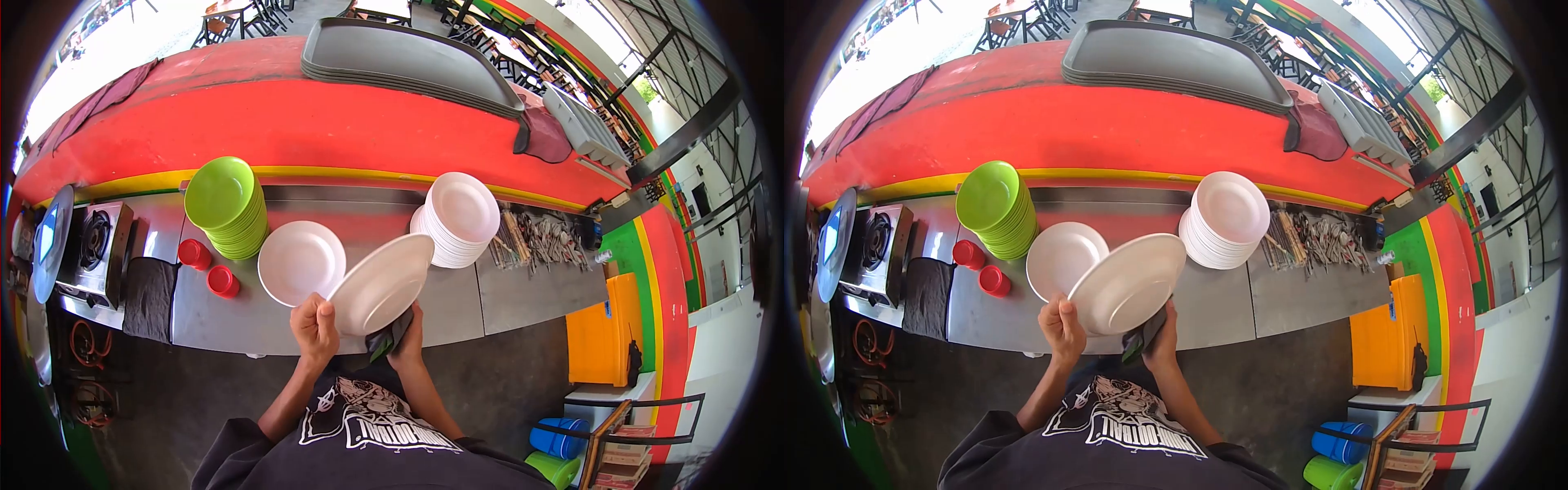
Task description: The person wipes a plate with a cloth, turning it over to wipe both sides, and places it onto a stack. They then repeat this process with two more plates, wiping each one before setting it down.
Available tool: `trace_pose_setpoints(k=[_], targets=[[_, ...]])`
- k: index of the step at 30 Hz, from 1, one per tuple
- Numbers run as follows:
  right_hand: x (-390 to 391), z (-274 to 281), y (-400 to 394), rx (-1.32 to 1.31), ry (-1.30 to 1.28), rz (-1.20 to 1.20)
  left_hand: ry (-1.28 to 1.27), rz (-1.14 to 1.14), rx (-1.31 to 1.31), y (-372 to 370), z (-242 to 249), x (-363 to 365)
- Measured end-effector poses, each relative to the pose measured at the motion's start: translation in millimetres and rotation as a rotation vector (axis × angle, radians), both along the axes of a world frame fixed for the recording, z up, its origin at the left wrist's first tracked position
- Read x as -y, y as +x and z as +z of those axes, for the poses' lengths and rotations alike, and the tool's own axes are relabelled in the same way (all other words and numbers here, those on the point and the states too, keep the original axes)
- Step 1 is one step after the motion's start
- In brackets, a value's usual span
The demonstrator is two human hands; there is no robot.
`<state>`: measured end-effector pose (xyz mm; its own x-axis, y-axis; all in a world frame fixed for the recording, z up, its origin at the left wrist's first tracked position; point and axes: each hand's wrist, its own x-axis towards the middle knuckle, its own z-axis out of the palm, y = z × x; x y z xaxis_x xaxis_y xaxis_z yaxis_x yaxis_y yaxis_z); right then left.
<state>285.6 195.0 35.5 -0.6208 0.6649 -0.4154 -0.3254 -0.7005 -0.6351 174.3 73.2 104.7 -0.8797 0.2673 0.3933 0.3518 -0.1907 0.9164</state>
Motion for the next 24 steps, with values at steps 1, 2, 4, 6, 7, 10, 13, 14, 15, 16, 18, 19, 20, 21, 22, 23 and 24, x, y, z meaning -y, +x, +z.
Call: trace_pose_setpoints(k=[1, 2, 4, 6, 7, 10, 13, 14, 15, 16, 18, 19, 20, 21, 22, 23, 24], targets=[[-1.8, 0.1, 3.4, -0.012, -0.074, 0.117, -0.016, 0.015, -0.116, -0.4, -3.1, 2.5], [-3.9, 0.1, 7.2, -0.024, -0.149, 0.233, -0.032, 0.03, -0.232, -1.8, -5.0, 3.4], [-13.4, -6.5, 17.8, -0.262, -0.232, 0.438, 0.027, -0.015, -0.35, -9.8, -7.8, 4.0], [-25.7, -16.3, 25.6, -0.509, -0.437, 0.547, 0.118, -0.181, -0.365, -20.6, -12.9, 10.8], [-28.0, -19.7, 29.6, -0.564, -0.513, 0.452, 0.135, -0.218, -0.34, -21.8, -10.0, 11.2], [-57.3, -30.1, 45.6, -0.52, -0.599, 0.397, 0.15, -0.346, -0.35, -28.2, -7.5, 15.0], [-86.4, -59.3, 61.3, -0.21, -0.367, 0.408, 0.08, -0.442, -0.278, -24.8, -11.5, 18.4], [-90.2, -57.5, 67.3, -0.195, -0.316, 0.43, 0.052, -0.428, -0.273, -23.5, -12.4, 16.0], [-97.2, -63.9, 72.4, -0.143, -0.227, 0.448, 0.024, -0.414, -0.269, -21.6, -13.3, 12.3], [-93.5, -49.1, 68.5, -0.12, -0.208, 0.393, -0.005, -0.4, -0.265, -20.7, -13.4, 9.8], [-86.0, -16.1, 63.8, -0.076, -0.167, 0.279, -0.04, -0.391, -0.039, -15.6, -9.1, 1.9], [-84.5, -9.9, 63.6, -0.092, -0.146, 0.251, -0.013, -0.337, 0.138, -3.8, -7.9, -8.6], [-84.2, -5.4, 63.8, -0.109, -0.124, 0.223, -0.013, -0.367, 0.369, -2.8, -8.6, -10.4], [-83.8, -0.9, 63.9, -0.126, -0.101, 0.194, 0.0, -0.373, 0.605, -1.7, -9.3, -12.1], [-81.2, 5.8, 63.7, -0.104, -0.058, 0.171, -0.035, -0.476, 0.697, -9.1, -21.6, -8.3], [-78.0, 12.8, 63.2, -0.08, -0.015, 0.147, -0.07, -0.58, 0.79, -16.9, -42.1, -6.7], [-78.1, 16.0, 62.4, -0.058, 0.03, 0.12, -0.107, -0.686, 0.88, -19.9, -45.7, -10.8]])
